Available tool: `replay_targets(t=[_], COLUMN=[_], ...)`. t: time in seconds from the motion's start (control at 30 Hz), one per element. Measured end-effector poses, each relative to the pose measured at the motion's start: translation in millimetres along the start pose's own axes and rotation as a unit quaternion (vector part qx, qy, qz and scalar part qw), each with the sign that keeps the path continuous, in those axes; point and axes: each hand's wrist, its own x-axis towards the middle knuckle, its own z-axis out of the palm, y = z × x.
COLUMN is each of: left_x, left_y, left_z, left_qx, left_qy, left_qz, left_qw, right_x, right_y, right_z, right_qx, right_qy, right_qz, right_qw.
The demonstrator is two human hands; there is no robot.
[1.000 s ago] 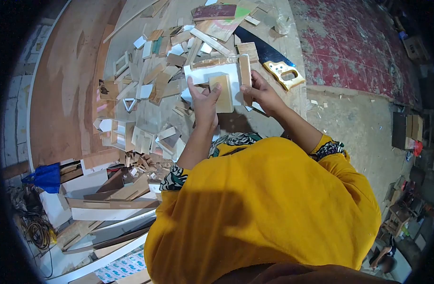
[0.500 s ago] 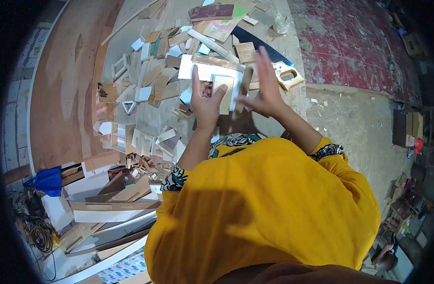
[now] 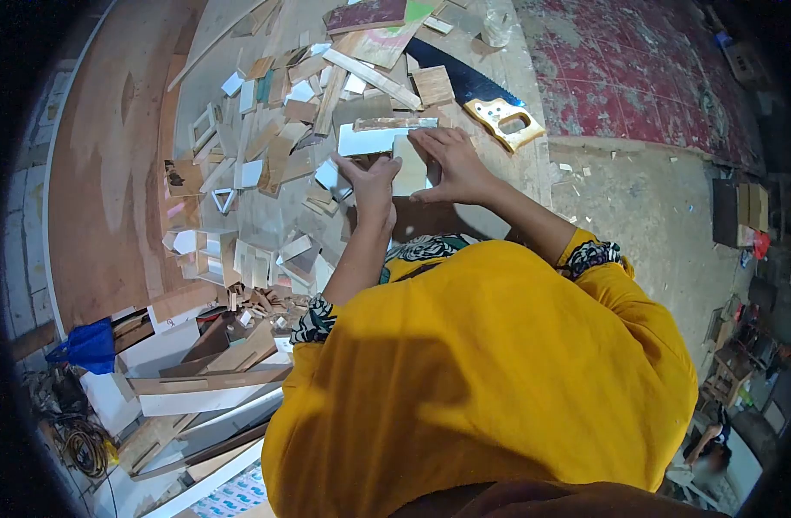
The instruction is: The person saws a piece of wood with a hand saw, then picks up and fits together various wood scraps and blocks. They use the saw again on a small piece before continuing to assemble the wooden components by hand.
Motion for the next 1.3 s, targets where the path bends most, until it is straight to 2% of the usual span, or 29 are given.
replay_targets(t=[0.1,0.17,0.27,0.4,0.47,0.6,0.67,0.7,0.77,1.0,1.07,1.3], left_x=[-5.9,-18.1,-28.0,-26.6,-30.2,-33.5,-36.1,-36.4,-37.0,-49.2,-49.9,-47.9], left_y=[4.9,27.2,46.0,45.1,45.1,46.7,48.6,48.5,48.5,60.9,60.5,56.2], left_z=[0.0,9.9,16.8,14.8,18.5,19.8,21.7,20.7,18.4,26.3,26.7,24.4], left_qx=[-0.029,0.02,0.072,0.085,0.066,0.085,0.105,0.105,0.022,0.054,0.075,0.093], left_qy=[-0.003,-0.035,-0.028,-0.024,-0.02,-0.019,-0.04,-0.039,-0.088,-0.102,-0.125,-0.13], left_qz=[0.044,0.053,0.057,0.077,0.115,0.114,0.148,0.148,0.134,0.131,0.163,0.183], left_qw=[0.999,0.998,0.995,0.993,0.991,0.99,0.983,0.983,0.987,0.985,0.976,0.97], right_x=[4.5,6.7,9.4,11.3,11.5,11.6,10.5,10.4,9.9,9.3,9.3,9.3], right_y=[-4.1,-4.6,0.4,0.7,2.0,1.5,0.1,-0.2,-0.7,-4.5,-5.3,-6.7], right_z=[-11.5,-15.4,-19.2,-25.5,-25.9,-29.9,-32.4,-33.0,-33.4,-34.0,-34.0,-32.7], right_qx=[0.0,-0.011,-0.002,-0.016,-0.012,0.02,0.032,0.035,0.039,0.041,0.043,0.05], right_qy=[-0.016,-0.027,-0.004,0.019,0.02,0.046,0.048,0.05,0.053,0.061,0.059,0.071], right_qz=[-0.013,-0.018,-0.05,-0.056,-0.057,-0.059,-0.059,-0.06,-0.062,-0.06,-0.056,-0.054], right_qw=[1.0,0.999,0.999,0.998,0.998,0.997,0.997,0.996,0.996,0.996,0.996,0.995])
